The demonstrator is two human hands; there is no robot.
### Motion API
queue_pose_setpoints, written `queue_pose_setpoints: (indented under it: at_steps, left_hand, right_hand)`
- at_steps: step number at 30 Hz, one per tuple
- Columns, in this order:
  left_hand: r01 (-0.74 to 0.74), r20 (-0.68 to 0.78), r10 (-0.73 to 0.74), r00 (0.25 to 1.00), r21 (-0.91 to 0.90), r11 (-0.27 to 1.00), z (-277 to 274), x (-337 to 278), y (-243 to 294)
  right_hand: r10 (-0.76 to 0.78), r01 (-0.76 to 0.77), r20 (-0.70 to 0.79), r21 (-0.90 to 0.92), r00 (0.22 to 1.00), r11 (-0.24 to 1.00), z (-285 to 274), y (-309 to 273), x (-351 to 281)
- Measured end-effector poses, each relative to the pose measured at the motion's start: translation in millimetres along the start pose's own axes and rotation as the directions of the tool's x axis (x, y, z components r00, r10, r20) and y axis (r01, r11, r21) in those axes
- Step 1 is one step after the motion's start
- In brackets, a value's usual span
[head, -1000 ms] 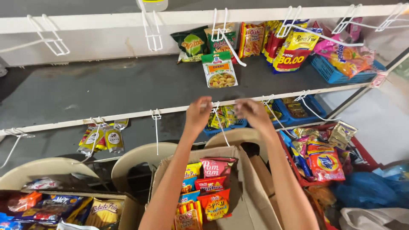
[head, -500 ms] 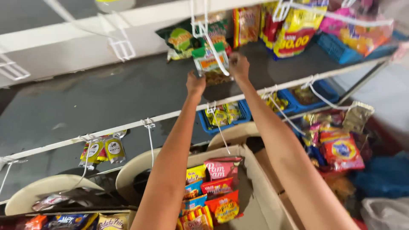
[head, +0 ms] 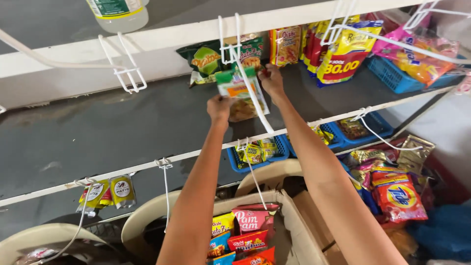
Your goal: The person takes various packaged snacks and beverage powders from cardboard boxes and places them onto grocery store shelves, using both hands to organize the items by brand and type.
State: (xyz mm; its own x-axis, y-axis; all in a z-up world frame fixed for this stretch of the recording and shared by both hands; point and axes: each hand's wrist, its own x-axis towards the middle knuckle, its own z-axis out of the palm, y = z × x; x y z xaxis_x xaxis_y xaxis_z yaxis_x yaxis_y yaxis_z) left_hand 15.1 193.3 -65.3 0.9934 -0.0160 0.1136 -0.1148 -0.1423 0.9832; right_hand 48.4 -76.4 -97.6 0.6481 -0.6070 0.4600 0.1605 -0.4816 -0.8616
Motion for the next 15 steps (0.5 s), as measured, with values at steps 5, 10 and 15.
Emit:
queue_pose_setpoints:
  at_steps: [5,10,15]
  left_hand:
    - [-0.189,-0.321,0.176,0.930,-0.009,0.982,-31,14,-20]
    - [-0.202,-0.293,0.189,0.937,-0.014,0.979,-46,23,-29]
    - [-0.186,-0.284,0.141,0.948,-0.138,0.973,-75,-18,5]
  right_hand:
    - [-0.307,0.302,-0.085,-0.061,0.948,0.951,2,-54,-3]
    - [0.285,-0.285,0.013,0.016,0.959,0.958,12,-105,-8]
    - [0.279,-0.297,0.267,0.027,0.922,0.955,3,-121,-54]
